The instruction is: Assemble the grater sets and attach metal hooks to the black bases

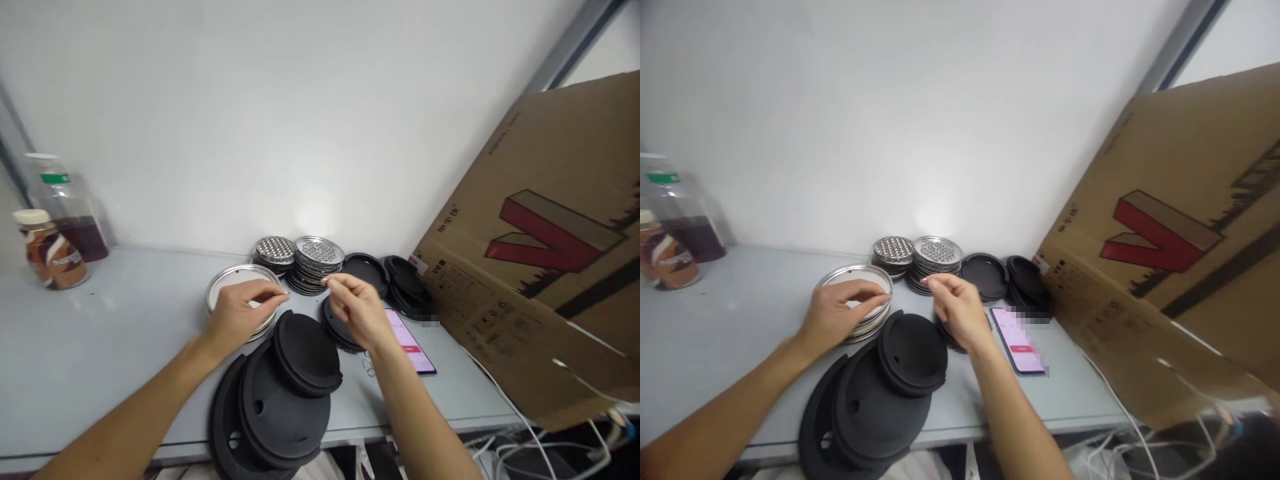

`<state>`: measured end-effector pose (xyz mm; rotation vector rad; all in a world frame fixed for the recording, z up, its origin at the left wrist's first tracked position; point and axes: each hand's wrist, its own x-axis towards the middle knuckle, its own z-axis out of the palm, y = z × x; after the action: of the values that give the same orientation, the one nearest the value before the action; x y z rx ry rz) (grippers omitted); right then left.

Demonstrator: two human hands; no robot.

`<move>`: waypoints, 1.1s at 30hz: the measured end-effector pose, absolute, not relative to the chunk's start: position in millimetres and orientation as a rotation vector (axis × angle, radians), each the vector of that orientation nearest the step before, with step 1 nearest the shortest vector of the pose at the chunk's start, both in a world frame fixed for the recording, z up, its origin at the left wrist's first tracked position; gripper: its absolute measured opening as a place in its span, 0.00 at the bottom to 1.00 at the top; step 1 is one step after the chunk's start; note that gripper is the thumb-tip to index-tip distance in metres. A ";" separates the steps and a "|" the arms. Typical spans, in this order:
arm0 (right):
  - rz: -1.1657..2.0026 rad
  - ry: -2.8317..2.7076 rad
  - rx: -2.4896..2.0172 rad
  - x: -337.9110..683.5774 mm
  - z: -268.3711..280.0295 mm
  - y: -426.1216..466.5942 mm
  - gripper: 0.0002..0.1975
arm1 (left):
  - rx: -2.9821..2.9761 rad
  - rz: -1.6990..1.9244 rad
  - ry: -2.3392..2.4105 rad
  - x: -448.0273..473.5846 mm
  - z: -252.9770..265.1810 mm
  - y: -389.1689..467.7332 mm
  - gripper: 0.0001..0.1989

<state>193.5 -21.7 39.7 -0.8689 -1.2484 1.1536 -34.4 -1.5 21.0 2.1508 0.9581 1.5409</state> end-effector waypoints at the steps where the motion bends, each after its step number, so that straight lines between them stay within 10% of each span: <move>1: 1.006 -1.295 -0.983 215.2 43.7 -30.0 0.14 | 2.108 1.530 1.003 -37.6 23.1 0.7 0.05; 14: 0.429 -1.777 -1.856 320.6 -37.2 -110.4 0.17 | 2.669 0.053 0.593 137.0 31.8 -20.6 0.06; 33: 0.479 -1.341 -1.548 330.5 -35.8 -51.0 0.28 | 2.574 0.500 0.518 107.7 71.4 57.5 0.18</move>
<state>330.5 -51.0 -35.8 -1.5484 -1.3409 0.4786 107.7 57.5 71.4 2.5741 0.5179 0.5002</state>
